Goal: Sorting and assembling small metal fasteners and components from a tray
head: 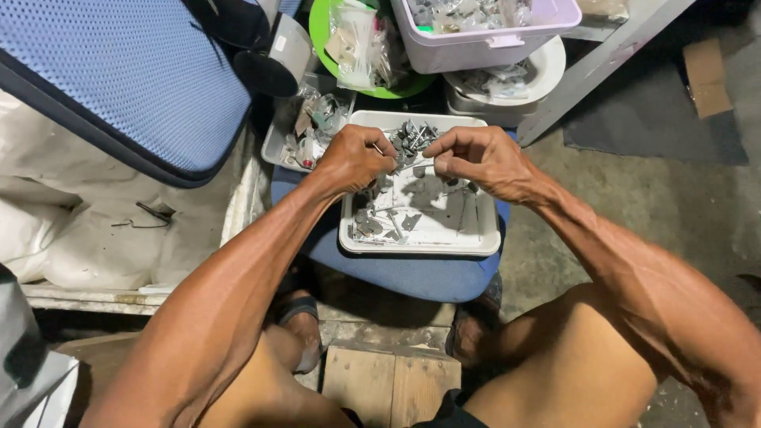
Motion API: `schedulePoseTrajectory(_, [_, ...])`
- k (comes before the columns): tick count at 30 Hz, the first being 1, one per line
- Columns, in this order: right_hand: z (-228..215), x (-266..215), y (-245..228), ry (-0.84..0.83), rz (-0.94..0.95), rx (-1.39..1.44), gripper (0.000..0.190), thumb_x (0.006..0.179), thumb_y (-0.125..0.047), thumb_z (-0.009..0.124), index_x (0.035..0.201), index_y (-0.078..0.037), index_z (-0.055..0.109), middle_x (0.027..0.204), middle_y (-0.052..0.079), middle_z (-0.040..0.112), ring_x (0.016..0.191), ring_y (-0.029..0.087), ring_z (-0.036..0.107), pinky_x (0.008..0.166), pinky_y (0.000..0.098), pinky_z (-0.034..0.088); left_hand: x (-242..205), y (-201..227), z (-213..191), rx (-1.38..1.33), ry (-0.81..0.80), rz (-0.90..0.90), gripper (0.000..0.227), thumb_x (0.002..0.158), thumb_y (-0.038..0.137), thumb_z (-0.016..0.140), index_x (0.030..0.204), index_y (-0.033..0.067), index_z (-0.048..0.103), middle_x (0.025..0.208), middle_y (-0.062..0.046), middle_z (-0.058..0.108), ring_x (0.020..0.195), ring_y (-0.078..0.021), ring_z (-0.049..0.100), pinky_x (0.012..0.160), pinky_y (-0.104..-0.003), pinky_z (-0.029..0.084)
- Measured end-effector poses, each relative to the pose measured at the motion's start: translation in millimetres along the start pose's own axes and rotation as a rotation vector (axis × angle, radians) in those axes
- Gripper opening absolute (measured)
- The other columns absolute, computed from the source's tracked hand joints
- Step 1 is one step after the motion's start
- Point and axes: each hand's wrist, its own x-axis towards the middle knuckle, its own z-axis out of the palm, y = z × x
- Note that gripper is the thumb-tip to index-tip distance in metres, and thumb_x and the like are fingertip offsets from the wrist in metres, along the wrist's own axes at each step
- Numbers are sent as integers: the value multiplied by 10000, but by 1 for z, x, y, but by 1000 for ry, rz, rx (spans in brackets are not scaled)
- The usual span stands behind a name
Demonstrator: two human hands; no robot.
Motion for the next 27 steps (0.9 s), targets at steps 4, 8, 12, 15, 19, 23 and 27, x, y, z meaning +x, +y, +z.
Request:
schedulePoseTrajectory(4, [2, 3, 5, -13, -6, -5, 161, 926, 7, 719, 1083, 27, 749, 824, 127, 732, 788, 132, 696, 768, 320, 619, -9, 21, 6, -50, -42, -21, 184, 724, 71, 700, 880, 97, 793, 690, -118, 733, 503, -136, 638, 475, -252, 522])
schedulePoseTrajectory(8, [2, 6, 10, -12, -20, -19, 153, 936, -4, 720, 1082, 34, 746, 836, 136, 736, 790, 137, 709, 748, 316, 627, -12, 28, 8, -89, -68, -10, 164, 724, 27, 705, 868, 52, 779, 677, -134, 742, 471, -122, 640, 440, -232, 522])
schedulePoseTrajectory(12, [3, 6, 10, -27, -16, -26, 154, 936, -5, 724, 1082, 35, 748, 822, 134, 729, 778, 136, 701, 735, 312, 618, -13, 32, 9, -67, -51, -17, 162, 708, 34, 708, 847, 67, 783, 667, -119, 742, 461, -130, 649, 455, -231, 536])
schedulePoseTrajectory(15, [1, 6, 10, -15, -17, -47, 145, 937, -6, 721, 1075, 28, 751, 816, 133, 732, 779, 140, 708, 728, 302, 616, -12, 32, 9, -61, -32, -36, 154, 699, 31, 701, 824, 72, 779, 651, -111, 738, 455, -128, 659, 449, -221, 535])
schedulePoseTrajectory(19, [2, 6, 13, -23, -18, -53, 143, 938, -2, 719, 1075, 27, 749, 825, 128, 735, 780, 136, 707, 740, 304, 614, -10, 26, 10, -68, -18, -43, 157, 685, 16, 712, 815, 70, 781, 651, -125, 733, 448, -140, 664, 440, -225, 538])
schedulePoseTrajectory(23, [3, 8, 13, -48, -33, -78, 144, 935, -7, 726, 1072, 25, 752, 828, 127, 731, 788, 141, 701, 741, 310, 603, -20, 36, 6, -88, -22, -68, 170, 687, 15, 707, 836, 51, 781, 665, -138, 734, 469, -143, 676, 456, -229, 555])
schedulePoseTrajectory(27, [4, 9, 8, -85, -55, -139, 141, 931, -8, 733, 1064, 28, 759, 832, 136, 727, 794, 161, 695, 761, 333, 593, -21, 37, 6, -91, -6, -69, 164, 687, 8, 705, 827, 39, 786, 653, -153, 719, 469, -150, 669, 449, -226, 554])
